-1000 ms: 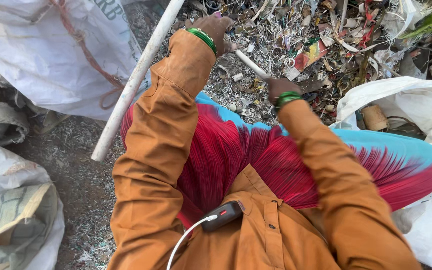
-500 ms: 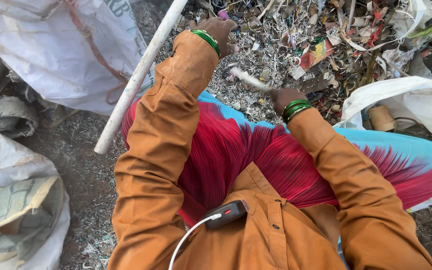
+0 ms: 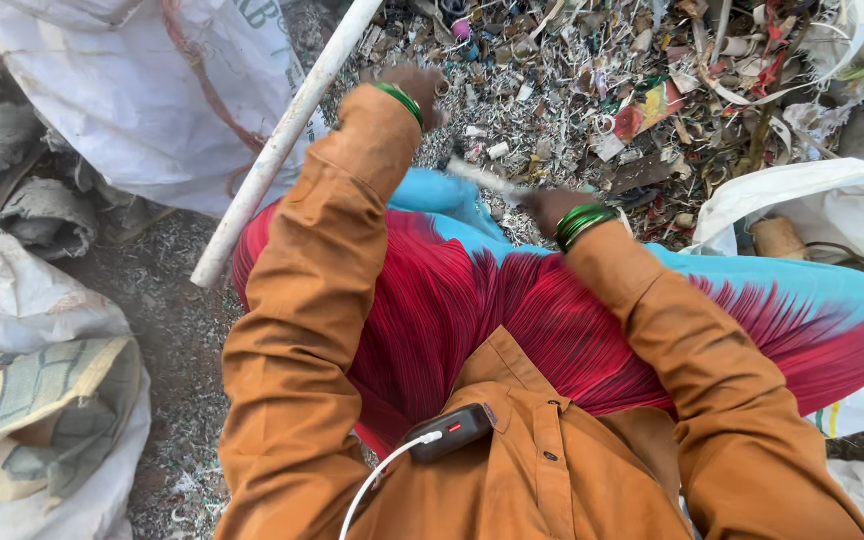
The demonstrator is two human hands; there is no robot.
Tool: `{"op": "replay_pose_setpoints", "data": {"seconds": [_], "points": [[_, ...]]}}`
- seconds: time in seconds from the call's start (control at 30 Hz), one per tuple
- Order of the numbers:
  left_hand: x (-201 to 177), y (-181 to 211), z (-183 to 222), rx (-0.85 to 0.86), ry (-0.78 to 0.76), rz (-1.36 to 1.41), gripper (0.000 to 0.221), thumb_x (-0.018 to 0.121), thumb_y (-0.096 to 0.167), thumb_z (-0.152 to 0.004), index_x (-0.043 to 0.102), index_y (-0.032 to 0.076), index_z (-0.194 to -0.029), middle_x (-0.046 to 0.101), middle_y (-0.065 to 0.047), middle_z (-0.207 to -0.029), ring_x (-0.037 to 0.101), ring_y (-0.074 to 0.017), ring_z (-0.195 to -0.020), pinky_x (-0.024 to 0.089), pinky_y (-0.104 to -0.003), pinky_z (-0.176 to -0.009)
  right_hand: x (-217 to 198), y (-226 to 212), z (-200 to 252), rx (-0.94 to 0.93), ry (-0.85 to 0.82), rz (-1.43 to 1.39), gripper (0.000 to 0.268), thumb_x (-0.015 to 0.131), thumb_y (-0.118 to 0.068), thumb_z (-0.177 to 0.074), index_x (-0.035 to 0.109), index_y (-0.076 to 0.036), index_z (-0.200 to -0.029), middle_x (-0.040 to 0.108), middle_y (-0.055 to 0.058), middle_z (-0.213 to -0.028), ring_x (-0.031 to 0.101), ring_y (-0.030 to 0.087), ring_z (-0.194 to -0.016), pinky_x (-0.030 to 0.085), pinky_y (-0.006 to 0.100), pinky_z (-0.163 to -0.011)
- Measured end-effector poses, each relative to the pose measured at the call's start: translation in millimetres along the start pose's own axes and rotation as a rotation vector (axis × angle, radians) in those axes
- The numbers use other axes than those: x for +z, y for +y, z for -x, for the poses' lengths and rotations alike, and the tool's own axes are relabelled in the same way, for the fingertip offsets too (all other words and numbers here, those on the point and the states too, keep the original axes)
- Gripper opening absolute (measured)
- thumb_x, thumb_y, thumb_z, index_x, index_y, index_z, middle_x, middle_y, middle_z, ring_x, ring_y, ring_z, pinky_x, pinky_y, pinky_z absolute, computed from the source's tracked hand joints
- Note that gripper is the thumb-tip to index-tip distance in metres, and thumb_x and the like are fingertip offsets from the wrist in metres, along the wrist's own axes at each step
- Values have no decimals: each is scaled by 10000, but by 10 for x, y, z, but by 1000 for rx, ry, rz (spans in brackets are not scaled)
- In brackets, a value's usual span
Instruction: The person sorts through a pile of waste and debris by hand, picking up small metal or plastic fragments and placing them into a white bag.
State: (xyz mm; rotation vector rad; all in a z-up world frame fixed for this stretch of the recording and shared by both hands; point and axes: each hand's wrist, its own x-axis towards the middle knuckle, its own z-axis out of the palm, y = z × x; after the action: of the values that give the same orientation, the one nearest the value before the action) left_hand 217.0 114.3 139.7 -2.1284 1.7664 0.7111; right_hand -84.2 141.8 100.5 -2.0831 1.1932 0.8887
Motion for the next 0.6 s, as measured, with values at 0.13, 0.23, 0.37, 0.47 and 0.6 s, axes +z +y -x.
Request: {"op": "replay_pose_setpoints", "data": {"seconds": [0.13,0.23,0.37,0.47,0.6], "points": [[1141,-37,-341,59,-215,-331,371,719,290,-913,722,202,-1273,666,-97,-1346,638,-330,-1225,426,-640,-1053,603,-8,-154,-372,-13,-153,432,560,-313,-987,593,-405,-1407,706,71,-1270,713,293,-1051,540,450,-967],[1997,-87,-228,91,-535,-461,364,691,281,-922,746,212,-1275,705,-80,-1332,676,-306,-1198,518,-538,-1034,801,193,-321,-341,11,-245,503,616,-235,-936,611,-389,-1415,744,85,-1229,747,267,-1014,584,426,-935],[2144,-289,-209,80,-657,-503,370,689,291,-924,737,217,-1284,700,-81,-1337,669,-308,-1205,512,-541,-1039,748,134,-372,-83,-12,-239,433,597,-307,-1004,605,-404,-1426,734,88,-1228,751,287,-994,578,431,-931],[2031,-365,-219,55,-603,-437,375,688,299,-925,731,220,-1290,696,-81,-1340,664,-310,-1210,507,-543,-1042,794,28,-436,-341,-21,-271,581,732,-267,-807,611,-360,-1368,748,47,-1194,735,255,-960,571,419,-879],[1961,-346,-239,47,-566,-382,382,686,309,-927,722,224,-1298,691,-82,-1346,658,-312,-1217,501,-546,-1047,371,291,-328,-100,114,-233,391,472,-337,-1075,619,-303,-1436,717,141,-1243,710,329,-1030,539,468,-935]]}}
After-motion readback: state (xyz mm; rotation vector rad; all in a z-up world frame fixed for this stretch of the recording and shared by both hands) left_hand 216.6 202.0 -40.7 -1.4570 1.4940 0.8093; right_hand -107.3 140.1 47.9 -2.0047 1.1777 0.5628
